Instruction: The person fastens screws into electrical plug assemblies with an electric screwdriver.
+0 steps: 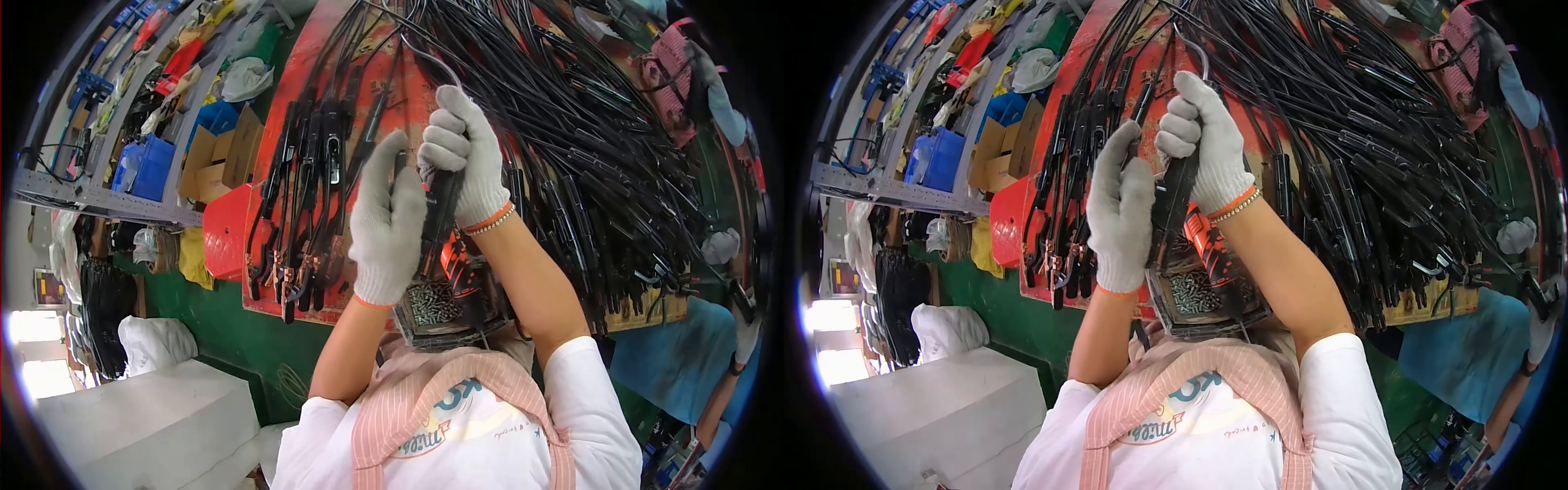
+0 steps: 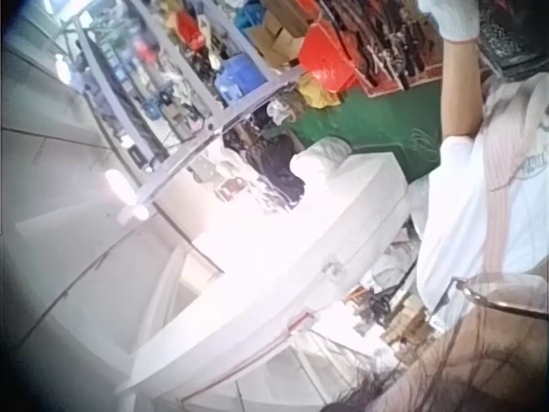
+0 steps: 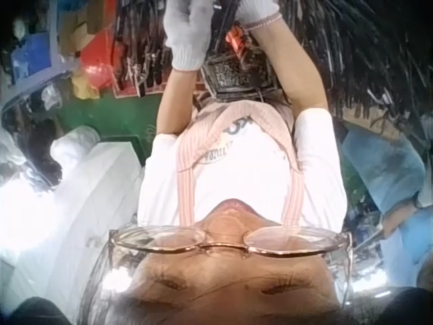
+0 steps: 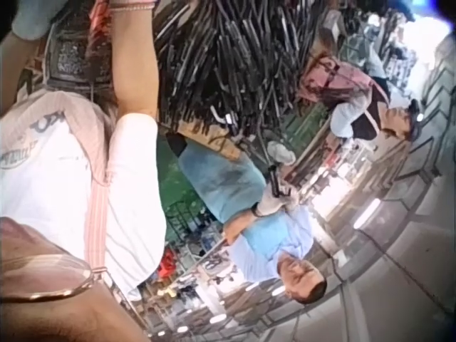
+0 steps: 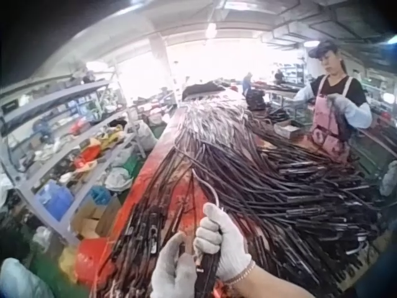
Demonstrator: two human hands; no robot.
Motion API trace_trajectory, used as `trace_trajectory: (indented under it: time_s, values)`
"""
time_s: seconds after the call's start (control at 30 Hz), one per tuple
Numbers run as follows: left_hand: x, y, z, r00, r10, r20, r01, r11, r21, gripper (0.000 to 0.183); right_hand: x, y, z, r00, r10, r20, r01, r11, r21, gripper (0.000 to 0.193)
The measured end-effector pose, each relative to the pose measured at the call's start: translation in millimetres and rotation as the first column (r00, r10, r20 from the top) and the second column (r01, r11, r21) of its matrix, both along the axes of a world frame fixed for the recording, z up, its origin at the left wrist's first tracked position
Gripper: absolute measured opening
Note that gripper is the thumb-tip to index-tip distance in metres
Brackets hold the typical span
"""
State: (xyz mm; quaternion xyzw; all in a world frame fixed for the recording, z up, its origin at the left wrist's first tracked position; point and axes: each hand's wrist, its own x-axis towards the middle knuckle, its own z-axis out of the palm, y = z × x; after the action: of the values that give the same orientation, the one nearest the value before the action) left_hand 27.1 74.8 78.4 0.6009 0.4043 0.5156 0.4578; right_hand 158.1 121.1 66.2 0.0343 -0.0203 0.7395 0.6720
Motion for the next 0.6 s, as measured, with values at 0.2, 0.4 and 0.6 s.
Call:
trace_trajectory:
  time_s: [0.2, 0.4, 0.6]
  values:
    - [3, -1, -24, 0.992, 0.011, -0.128, 0.018, 0.975, 0.221, 0.031, 9, 0, 19, 0.711, -0.148, 0.688, 0.225, 0.974, -0.022, 0.019]
    - [-11, 8, -77, 0.982, -0.190, 0.021, 0.191, 0.970, -0.152, 0.086, -19, -4, 24, 0.531, -0.163, 0.832, 0.393, 0.917, -0.071, 0.027]
    - [-14, -34, -43, 0.923, -0.212, 0.320, 0.366, 0.739, -0.565, 0.036, -3, -20, -17, -0.422, -0.207, 0.883, 0.204, 0.927, 0.315, 0.065]
